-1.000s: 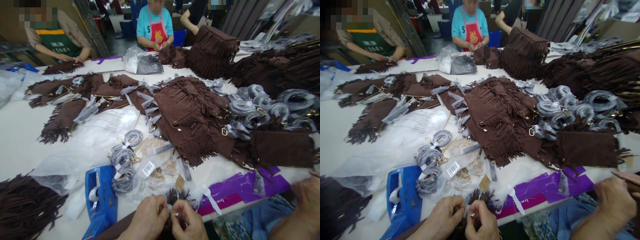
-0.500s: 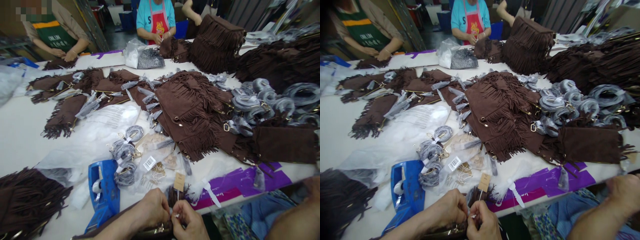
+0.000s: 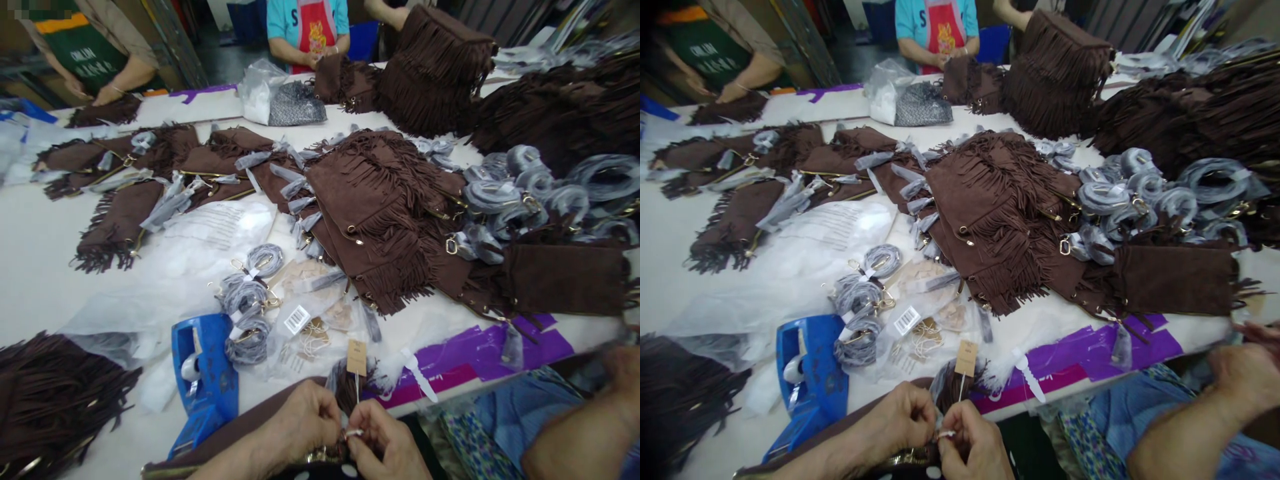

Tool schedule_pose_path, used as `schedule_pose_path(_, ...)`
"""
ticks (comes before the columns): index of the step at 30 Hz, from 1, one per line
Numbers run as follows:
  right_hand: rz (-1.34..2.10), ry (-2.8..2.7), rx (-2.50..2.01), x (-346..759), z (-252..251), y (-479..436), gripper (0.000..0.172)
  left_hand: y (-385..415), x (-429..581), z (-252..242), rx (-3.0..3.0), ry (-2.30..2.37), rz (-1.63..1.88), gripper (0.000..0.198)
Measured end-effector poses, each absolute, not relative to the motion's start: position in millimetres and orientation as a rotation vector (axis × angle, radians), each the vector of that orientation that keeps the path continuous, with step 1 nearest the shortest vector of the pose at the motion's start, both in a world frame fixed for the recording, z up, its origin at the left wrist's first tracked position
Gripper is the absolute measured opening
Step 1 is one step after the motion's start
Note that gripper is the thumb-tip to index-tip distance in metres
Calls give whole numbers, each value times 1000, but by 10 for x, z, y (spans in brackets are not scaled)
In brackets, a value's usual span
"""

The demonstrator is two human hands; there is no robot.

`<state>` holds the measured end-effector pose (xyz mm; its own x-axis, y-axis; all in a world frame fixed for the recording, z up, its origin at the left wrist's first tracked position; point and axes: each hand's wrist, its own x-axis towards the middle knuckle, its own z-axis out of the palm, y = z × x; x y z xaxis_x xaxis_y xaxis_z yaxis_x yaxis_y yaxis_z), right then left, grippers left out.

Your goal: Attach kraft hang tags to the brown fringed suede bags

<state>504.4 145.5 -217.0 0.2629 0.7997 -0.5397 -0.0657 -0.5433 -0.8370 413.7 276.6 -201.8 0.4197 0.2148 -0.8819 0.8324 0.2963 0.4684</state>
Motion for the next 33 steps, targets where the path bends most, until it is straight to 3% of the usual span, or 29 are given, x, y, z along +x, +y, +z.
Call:
schedule_pose_path(13,1329,-841,-1786,5058,-2157,1480,4,2780,4035,-2052,1235,1081,-440,5)
schedule_pose_path(25,1252,-839,-1872,4974,-2195,1462,4,2859,4083,-1864,1589,933,-680,26)
schedule_pose_path(33,1276,-757,-1878,4941,-2226,1433,4,2936,4281,-1741,1626,860,-867,14)
